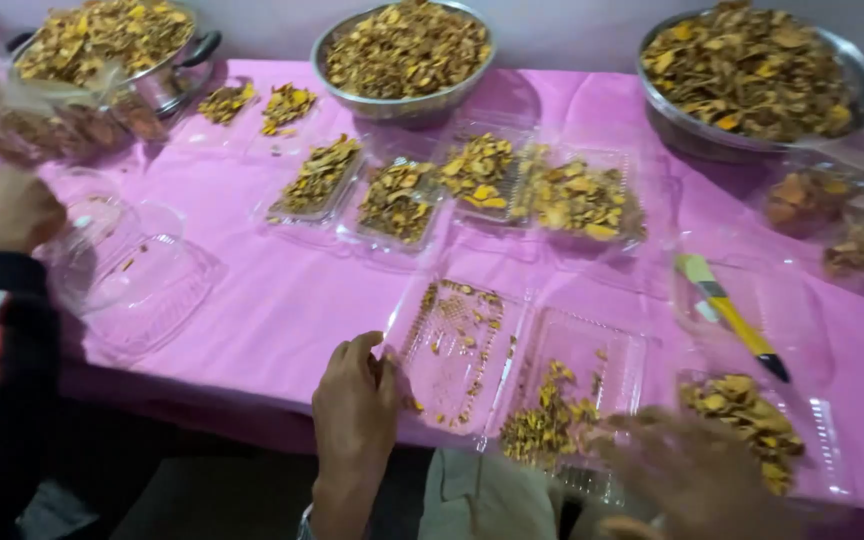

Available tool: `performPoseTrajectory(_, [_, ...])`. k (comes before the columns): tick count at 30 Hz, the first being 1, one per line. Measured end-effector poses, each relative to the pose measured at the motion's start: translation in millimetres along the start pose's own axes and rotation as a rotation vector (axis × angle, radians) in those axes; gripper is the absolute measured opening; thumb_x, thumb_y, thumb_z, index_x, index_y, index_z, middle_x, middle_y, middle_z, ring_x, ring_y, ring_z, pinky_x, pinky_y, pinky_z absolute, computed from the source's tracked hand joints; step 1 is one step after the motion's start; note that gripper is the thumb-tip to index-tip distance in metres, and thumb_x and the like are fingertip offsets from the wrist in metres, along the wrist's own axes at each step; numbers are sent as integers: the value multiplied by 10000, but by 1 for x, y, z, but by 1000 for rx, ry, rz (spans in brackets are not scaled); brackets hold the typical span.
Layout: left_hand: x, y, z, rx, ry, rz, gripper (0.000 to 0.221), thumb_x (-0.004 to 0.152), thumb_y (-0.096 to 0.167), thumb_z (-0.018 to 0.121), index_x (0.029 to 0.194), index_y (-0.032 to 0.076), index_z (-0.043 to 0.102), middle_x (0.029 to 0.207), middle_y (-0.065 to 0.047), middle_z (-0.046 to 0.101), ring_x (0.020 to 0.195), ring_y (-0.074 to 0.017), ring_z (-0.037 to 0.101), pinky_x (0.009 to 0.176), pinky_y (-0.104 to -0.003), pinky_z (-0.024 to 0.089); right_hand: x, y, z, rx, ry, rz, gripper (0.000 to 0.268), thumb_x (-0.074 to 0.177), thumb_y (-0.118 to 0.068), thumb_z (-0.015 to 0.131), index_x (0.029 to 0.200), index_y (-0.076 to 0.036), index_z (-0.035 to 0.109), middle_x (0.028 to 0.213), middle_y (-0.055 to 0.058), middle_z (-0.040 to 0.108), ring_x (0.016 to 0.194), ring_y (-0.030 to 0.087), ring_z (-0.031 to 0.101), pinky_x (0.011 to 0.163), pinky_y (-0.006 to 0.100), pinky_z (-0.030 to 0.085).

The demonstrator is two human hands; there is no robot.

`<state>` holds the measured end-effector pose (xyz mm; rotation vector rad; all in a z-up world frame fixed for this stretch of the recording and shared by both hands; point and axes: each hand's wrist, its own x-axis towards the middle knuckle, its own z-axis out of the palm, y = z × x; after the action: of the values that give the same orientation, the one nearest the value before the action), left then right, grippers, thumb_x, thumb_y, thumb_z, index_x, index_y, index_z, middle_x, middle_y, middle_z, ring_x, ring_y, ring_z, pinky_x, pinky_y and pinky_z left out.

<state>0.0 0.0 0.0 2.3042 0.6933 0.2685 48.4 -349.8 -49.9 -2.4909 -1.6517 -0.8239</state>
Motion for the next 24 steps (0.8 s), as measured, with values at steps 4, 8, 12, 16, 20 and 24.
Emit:
performPoseTrajectory(4, [-8, -39, -29, -7, 89, -16, 360, 955, 261, 622, 1282, 123, 682, 1164, -83, 729, 927, -236, 741, 883, -454, 566, 0, -46, 28, -90, 22, 35, 596, 857, -672, 671, 1332, -312, 638, 1340, -49, 664, 1185, 249, 595, 859, 494, 451])
performPoseTrajectory(8, [-7, -87, -58, 1, 235, -66, 345, 883, 218, 653, 1211, 154, 739, 1098, -84, 761, 943, -280, 721, 902, -448, 514, 35, -73, 25, 137, 22, 71, 297, 893, -412, 692, 1166, -297, 708, 1294, -24, 670, 1181, 268, 599, 852, 492, 463])
performPoseTrajectory(12, [26, -150, -80, 114, 381, -44, 322, 883, 236, 706, 1183, 141, 775, 1021, -126, 759, 917, -312, 695, 890, -447, 498, 105, -89, 23, 359, 113, 20, 252, 955, -195, 666, 1196, -125, 693, 1284, 106, 682, 1149, 338, 591, 891, 480, 479])
performPoseTrajectory(16, [75, -191, -110, 255, 404, -80, 305, 900, 258, 746, 1189, 172, 792, 942, -146, 773, 908, -365, 706, 863, -481, 493, 179, -103, 27, 474, 137, 42, 175, 1025, -157, 585, 1130, -40, 662, 1219, 155, 637, 1067, 353, 570, 817, 464, 471])
performPoseTrajectory(20, [112, -200, -123, 259, 417, -79, 377, 945, 332, 748, 1231, 89, 784, 1009, -190, 779, 958, -398, 716, 866, -480, 512, 211, -106, 49, 458, 184, 55, 115, 965, -133, 652, 1021, -35, 627, 1173, 171, 651, 1010, 345, 579, 762, 448, 471])
performPoseTrajectory(24, [105, -211, -120, 692, 666, 100, 460, 988, 473, 801, 1291, 126, 804, 1081, -171, 774, 987, -356, 721, 857, -458, 549, 191, -104, 28, 624, 153, 98, 392, 944, -208, 745, 1275, -58, 599, 1380, 227, 588, 1157, 415, 573, 1009, 510, 446])
